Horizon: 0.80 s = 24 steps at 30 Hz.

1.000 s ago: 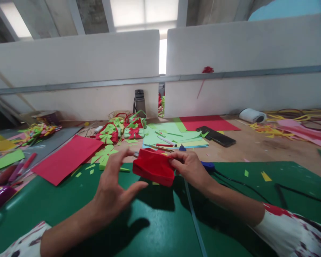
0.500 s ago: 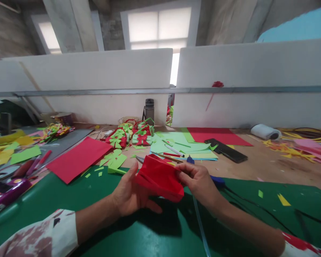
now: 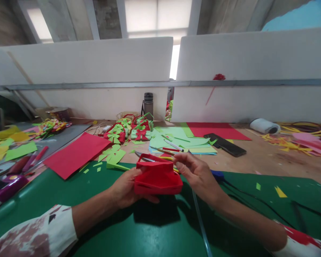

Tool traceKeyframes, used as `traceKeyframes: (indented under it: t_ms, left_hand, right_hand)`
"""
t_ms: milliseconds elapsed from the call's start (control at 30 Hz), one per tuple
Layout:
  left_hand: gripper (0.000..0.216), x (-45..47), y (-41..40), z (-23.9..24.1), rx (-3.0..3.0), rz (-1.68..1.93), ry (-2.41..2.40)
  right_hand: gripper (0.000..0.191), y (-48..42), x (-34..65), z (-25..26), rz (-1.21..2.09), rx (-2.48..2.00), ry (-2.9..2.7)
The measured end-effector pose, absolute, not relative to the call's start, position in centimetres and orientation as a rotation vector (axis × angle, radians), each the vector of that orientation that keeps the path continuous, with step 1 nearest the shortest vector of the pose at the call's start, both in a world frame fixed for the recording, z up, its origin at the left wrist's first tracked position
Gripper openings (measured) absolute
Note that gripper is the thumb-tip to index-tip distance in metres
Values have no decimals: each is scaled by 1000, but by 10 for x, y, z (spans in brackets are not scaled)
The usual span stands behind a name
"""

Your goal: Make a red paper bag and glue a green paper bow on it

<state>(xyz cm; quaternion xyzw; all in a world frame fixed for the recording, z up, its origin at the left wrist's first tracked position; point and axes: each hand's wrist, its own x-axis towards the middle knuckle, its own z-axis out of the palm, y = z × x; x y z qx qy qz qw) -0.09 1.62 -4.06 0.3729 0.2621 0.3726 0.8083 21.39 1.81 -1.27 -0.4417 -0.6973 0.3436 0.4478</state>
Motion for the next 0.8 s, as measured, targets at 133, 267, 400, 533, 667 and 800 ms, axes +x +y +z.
traceKeyframes:
  t_ms: [133,267,400,533,667,800]
  left_hand:
    - [37,-2,18,-38,715,835,595]
    - [36,-3,16,-36,692,839,605]
    - [31,-2,13,-34,737,841,569]
    - [32,-2,11,-32,732,816,544]
    - [34,-2,12,-34,692,788,504]
    - [37,-3,10,-37,688,778,435]
  right_hand:
    - [28,14,220,-9,618,-1036,-1851]
    - [35,6,217,-11,411,-988,-2061]
    - [32,5,212,-16,229,-946,-2104]
    - [27,9,210,-21,144,-963,-2095]
    - [33,7,209,-22,127,-998,-2092]
    - [34,4,207,-21,134,-998,-2127]
